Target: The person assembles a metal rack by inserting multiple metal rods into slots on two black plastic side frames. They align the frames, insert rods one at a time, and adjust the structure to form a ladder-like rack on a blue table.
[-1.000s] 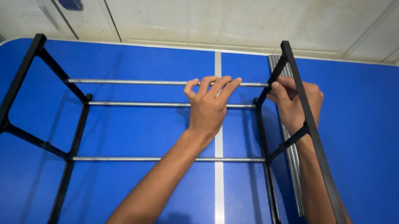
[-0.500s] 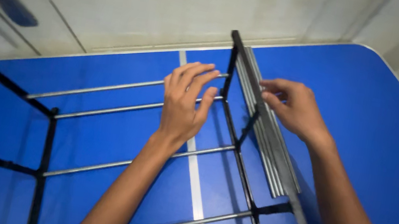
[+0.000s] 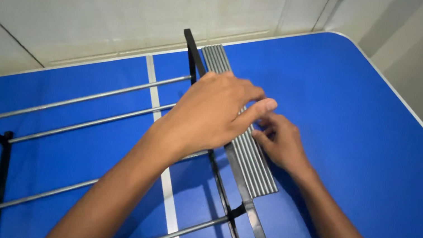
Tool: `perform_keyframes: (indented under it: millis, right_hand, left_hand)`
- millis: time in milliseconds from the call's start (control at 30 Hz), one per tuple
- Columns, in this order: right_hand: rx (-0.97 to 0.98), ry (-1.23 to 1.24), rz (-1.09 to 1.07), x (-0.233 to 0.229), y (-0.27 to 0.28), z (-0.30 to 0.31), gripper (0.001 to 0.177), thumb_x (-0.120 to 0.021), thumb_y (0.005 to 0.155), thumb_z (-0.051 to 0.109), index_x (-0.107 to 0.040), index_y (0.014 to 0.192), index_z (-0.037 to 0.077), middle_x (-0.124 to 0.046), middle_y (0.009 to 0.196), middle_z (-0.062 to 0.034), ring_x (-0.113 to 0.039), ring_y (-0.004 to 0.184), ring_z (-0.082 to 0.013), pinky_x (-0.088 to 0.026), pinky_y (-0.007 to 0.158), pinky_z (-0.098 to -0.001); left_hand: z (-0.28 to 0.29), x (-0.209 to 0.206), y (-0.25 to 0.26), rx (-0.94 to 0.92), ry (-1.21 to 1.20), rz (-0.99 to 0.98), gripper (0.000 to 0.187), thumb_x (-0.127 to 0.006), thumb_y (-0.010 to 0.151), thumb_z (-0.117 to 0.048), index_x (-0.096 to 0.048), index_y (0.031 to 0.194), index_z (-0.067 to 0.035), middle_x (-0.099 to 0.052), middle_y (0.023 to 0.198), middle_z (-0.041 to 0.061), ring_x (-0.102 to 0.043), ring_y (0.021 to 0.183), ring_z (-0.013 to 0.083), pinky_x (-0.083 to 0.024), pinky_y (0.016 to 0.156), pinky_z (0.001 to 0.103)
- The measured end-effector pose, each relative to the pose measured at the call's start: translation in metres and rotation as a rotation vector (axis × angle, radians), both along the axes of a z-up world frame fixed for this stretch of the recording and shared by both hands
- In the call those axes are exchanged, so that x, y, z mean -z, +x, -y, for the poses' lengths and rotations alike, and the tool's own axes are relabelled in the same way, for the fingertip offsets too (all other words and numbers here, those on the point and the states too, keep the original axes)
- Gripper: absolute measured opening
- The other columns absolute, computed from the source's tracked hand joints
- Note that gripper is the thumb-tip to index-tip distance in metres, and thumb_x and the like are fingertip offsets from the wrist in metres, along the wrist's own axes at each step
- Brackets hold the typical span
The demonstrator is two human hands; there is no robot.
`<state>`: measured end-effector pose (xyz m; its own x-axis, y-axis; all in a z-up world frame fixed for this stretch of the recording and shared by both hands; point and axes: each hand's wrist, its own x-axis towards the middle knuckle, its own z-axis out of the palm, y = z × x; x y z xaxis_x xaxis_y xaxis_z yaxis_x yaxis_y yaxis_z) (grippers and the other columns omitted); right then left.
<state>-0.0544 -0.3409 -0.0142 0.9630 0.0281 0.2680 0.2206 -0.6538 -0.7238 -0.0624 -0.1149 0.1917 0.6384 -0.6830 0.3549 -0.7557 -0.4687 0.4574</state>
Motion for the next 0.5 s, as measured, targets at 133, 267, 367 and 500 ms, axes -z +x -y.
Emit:
perform_keyframes:
  millis: [133, 267, 367, 500]
  right_hand:
    - [-0.036, -0.02, 0.033, -0.007, 0.0, 0.001, 0.037, -0.072, 0.085, 0.009, -0.067, 0.122, 0.002, -0.072, 0.099, -0.014, -0.073, 0.083, -0.0247, -0.059, 0.075, -0.0382]
    - [0.061, -0.071, -0.015, -0.017, -0.009, -0.006, 0.032, -0.071, 0.088, 0.01, -0.069, 0.119, 0.001, -0.073, 0.096, -0.0159, -0.072, 0.081, -0.0287, -0.058, 0.075, -0.0409]
    - [0.136, -0.143, 0.0, -0.021, -0.014, -0.015, 0.032, -0.073, 0.087, 0.012, -0.069, 0.116, -0.001, -0.072, 0.097, -0.0191, -0.072, 0.084, -0.0327, -0.057, 0.077, -0.0439]
    - [0.162, -0.178, 0.008, -0.026, -0.016, -0.02, 0.029, -0.071, 0.087, 0.01, -0.072, 0.114, 0.0, -0.073, 0.095, -0.0199, -0.071, 0.086, -0.0361, -0.056, 0.08, -0.0469]
  left_hand:
    - [0.004, 0.002, 0.001, 0.0, -0.04, -0.019, 0.048, -0.047, 0.104, -0.038, -0.078, 0.087, -0.006, -0.07, 0.067, 0.015, -0.068, 0.07, 0.0367, -0.051, 0.077, 0.05]
    - [0.005, 0.001, 0.001, -0.057, -0.048, -0.057, 0.047, -0.049, 0.103, -0.04, -0.077, 0.094, -0.003, -0.069, 0.069, 0.018, -0.069, 0.073, 0.0379, -0.053, 0.074, 0.049]
    - [0.004, 0.0, -0.001, -0.055, -0.077, -0.041, 0.045, -0.051, 0.102, -0.04, -0.076, 0.098, -0.003, -0.07, 0.073, 0.019, -0.07, 0.076, 0.0381, -0.054, 0.075, 0.048]
    - [0.0, 0.001, -0.003, -0.029, -0.141, -0.006, 0.04, -0.055, 0.101, -0.038, -0.077, 0.101, -0.004, -0.074, 0.081, 0.018, -0.072, 0.079, 0.0357, -0.055, 0.078, 0.045]
